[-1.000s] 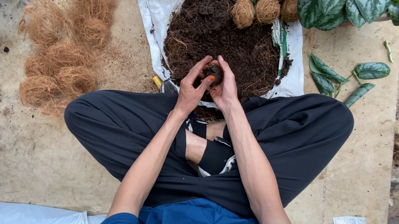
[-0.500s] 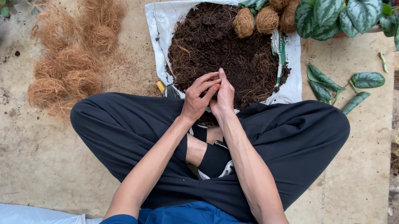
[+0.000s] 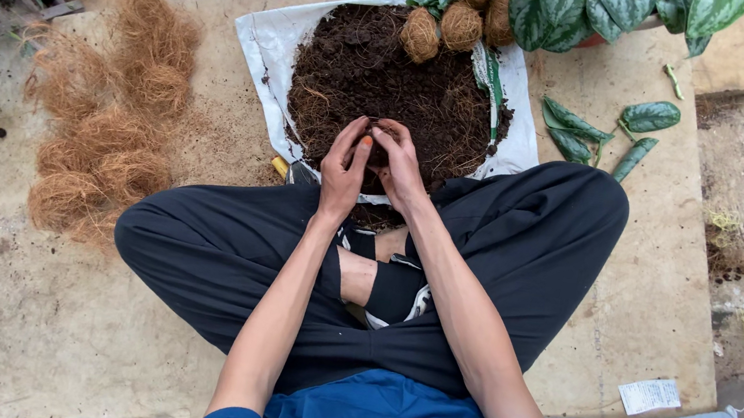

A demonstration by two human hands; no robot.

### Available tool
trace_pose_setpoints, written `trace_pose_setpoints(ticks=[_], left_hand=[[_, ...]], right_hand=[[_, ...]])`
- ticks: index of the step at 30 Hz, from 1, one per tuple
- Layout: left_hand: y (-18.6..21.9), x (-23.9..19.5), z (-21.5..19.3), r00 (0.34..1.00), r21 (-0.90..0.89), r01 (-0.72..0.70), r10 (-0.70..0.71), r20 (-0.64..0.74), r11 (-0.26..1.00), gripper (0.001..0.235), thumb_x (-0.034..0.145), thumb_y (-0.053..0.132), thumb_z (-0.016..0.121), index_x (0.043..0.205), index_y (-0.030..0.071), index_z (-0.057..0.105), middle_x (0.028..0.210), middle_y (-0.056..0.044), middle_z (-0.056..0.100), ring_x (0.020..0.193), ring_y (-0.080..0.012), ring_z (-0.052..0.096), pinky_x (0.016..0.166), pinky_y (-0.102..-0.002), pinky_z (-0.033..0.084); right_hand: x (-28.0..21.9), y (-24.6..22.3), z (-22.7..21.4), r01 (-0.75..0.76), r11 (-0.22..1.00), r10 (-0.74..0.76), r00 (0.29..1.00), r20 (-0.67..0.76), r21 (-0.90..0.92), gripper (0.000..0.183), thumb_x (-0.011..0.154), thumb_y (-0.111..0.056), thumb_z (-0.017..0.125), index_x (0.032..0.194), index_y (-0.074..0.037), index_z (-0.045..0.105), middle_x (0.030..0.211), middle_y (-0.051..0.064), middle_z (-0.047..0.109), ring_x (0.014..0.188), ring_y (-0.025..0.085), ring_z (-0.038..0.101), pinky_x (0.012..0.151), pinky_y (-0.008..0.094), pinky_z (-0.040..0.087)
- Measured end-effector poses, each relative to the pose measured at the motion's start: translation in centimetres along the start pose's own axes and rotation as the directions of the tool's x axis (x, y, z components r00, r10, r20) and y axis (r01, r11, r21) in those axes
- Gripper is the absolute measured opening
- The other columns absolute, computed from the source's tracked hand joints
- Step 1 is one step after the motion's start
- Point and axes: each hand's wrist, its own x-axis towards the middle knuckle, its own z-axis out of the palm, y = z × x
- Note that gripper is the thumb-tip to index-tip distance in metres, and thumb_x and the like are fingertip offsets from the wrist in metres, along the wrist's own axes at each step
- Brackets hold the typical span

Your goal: The person sits cross-legged on the floor and uses their hands to compress a mixture of soil and coconut coir into small, round balls. They repeatedly scoop material from a pile on a white sheet, roll it between their palms, and place the finished balls next to a potted plant.

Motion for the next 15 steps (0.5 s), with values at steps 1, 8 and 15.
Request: trace_pose_setpoints(ticks=[1,8,15], left_hand=[[-0.1,0.0,0.0,1.000,0.015,-0.008,0.008,0.000,1.000,0.048,0.107,0.036,0.056,0.146,0.007,0.058,0.152,-0.014,0.057,0.139,-0.0258,0.058,0.112,-0.037,0.050],[-1.0,0.5,0.0,0.997,-0.050,0.079,-0.078,0.030,0.996,0.048,0.108,0.032,0.055,0.147,0.004,0.056,0.152,-0.015,0.057,0.141,-0.0251,0.055,0.114,-0.036,0.047],[-1.5,0.9,-0.4,0.992,-0.167,0.125,-0.127,-0.005,0.978,0.047,0.107,0.028,0.053,0.148,0.004,0.055,0.149,-0.014,0.060,0.137,-0.0230,0.058,0.112,-0.032,0.046]], right_hand=[[0.0,0.2,0.0,0.010,1.000,-0.010,1.000,0.019,-0.010,0.040,0.101,-0.022,0.061,0.137,-0.008,0.050,0.125,0.009,0.059,0.112,0.019,0.063,0.086,0.039,0.059],[-0.1,0.1,-0.3,0.047,0.994,-0.041,0.997,0.066,-0.101,0.055,0.099,-0.013,0.059,0.151,-0.007,0.044,0.135,0.011,0.058,0.117,0.019,0.063,0.090,0.033,0.059],[-0.6,-0.9,-0.2,0.109,0.985,-0.096,0.990,0.101,-0.131,0.059,0.098,-0.012,0.067,0.151,-0.001,0.043,0.143,0.013,0.056,0.116,0.016,0.063,0.087,0.028,0.056]])
